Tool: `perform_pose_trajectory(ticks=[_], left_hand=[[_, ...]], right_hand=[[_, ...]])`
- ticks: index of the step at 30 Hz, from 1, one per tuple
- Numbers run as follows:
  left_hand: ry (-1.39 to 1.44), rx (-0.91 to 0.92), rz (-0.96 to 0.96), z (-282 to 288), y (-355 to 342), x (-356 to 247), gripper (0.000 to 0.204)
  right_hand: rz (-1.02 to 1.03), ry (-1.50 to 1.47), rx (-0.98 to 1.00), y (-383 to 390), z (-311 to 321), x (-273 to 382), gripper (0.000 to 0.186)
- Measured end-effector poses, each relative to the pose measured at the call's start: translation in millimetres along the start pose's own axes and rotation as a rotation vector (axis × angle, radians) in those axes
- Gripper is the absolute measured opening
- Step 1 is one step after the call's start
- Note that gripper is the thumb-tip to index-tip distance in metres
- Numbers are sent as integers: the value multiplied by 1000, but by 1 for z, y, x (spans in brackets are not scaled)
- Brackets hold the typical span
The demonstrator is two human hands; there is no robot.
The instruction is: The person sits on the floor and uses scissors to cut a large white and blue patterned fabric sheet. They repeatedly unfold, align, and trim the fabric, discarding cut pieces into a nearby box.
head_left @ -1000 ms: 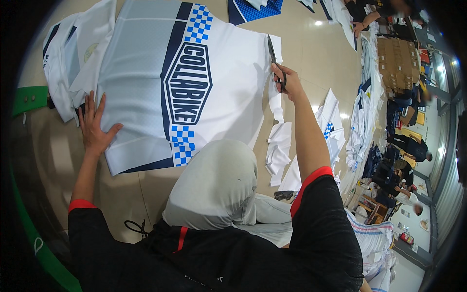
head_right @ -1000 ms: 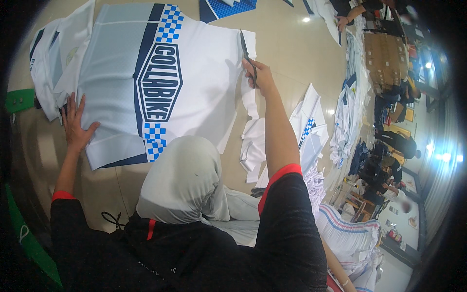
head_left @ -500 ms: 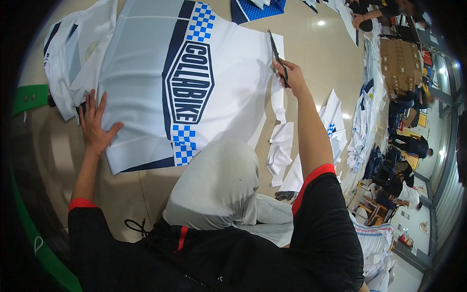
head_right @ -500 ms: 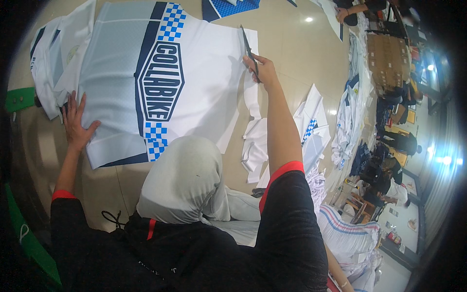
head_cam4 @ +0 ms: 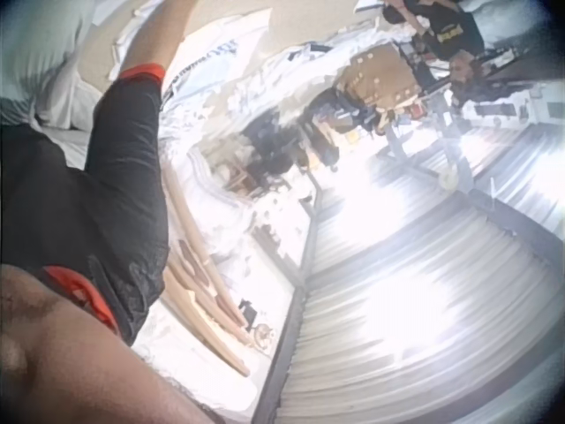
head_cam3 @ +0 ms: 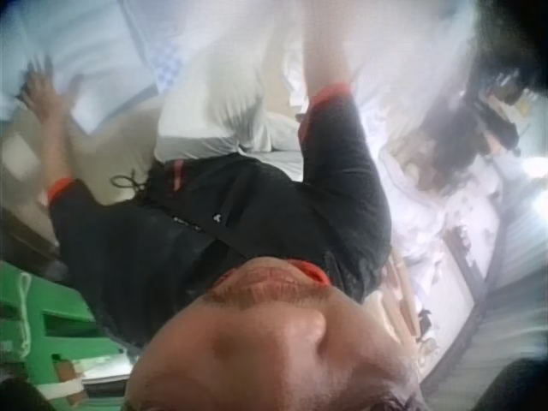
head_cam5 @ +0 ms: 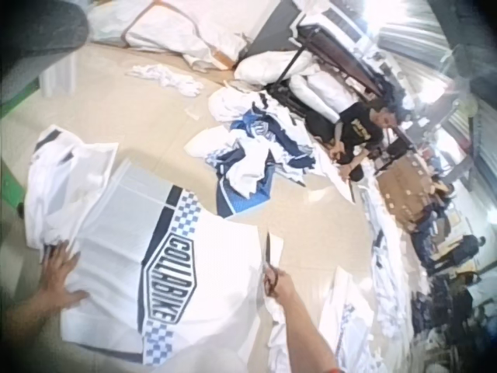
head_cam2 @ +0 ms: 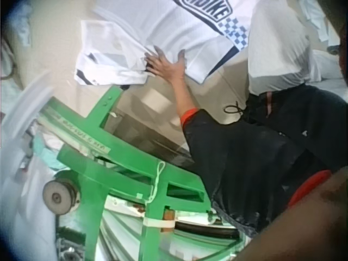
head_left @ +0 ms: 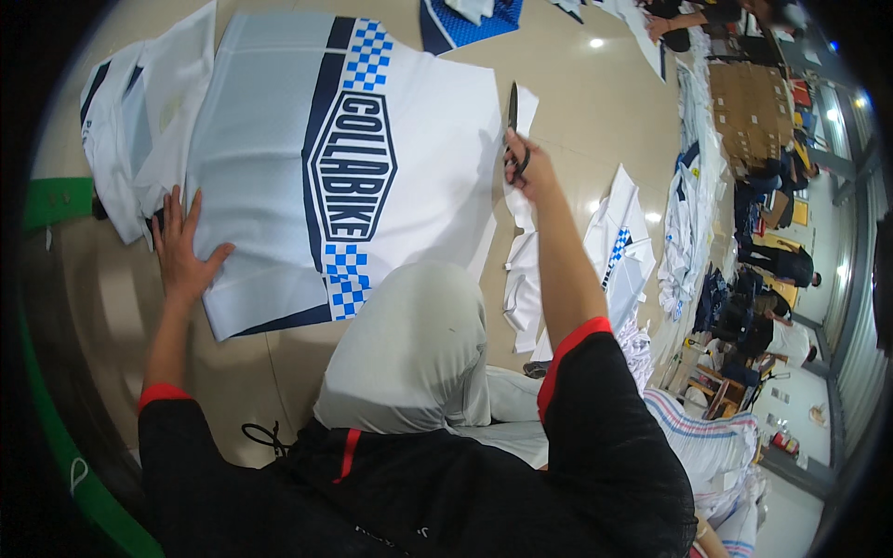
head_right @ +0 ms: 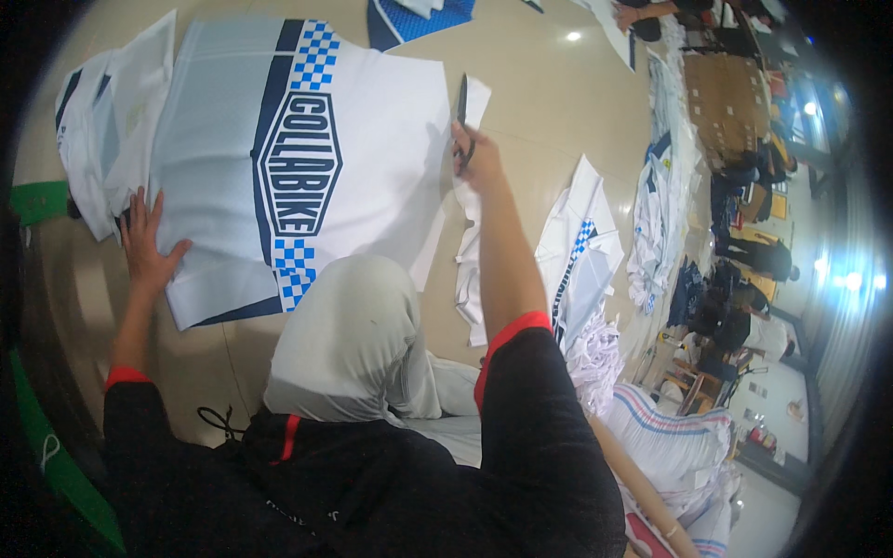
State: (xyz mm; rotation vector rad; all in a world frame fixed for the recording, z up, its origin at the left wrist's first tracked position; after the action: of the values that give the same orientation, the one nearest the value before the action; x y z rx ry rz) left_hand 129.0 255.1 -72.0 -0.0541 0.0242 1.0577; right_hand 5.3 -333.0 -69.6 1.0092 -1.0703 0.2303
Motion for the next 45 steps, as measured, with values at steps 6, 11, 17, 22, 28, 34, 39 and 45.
perform_pose_trajectory(ticks=[6, 11, 17, 22, 28, 34, 39, 45], left_hand=[[41, -58, -39, 6, 1, -10, 90], [-84, -182, -82, -19, 13, 3, 71], [-16, -46, -66, -24, -26, -18, 35], [580, -384, 70, 10, -113, -143, 33], [173, -232, -598, 26, -79, -317, 82], [-46, 216, -874, -22, -100, -315, 75], [154, 935, -810, 23, -144, -334, 59], [879, -252, -397, 198, -315, -303, 60]], right_hand=[[-360, -1178, -479, 151, 8, -122, 52], [-348, -1592, -513, 329, 15, -122, 62], [-68, -1473, 6, 412, 51, -103, 51], [101, -1314, -198, 423, 68, -129, 49], [144, -1248, -253, 444, 78, -127, 47], [222, -867, -257, 467, 97, -134, 50], [154, -782, -239, 463, 118, -144, 52], [233, -761, -265, 464, 134, -136, 50]])
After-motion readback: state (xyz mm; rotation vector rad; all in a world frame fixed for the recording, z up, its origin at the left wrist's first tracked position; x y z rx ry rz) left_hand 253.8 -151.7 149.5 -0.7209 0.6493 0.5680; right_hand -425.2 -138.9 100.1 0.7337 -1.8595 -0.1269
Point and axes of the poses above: each hand's wrist, its own y-axis away from the middle knuckle, its own z-axis out of the back of the hand, x = y × z, the point moved 5 cm from there along -y, towards the middle knuckle, and after that the axes turned 10 degrees about -y, right-handed, at the moved point
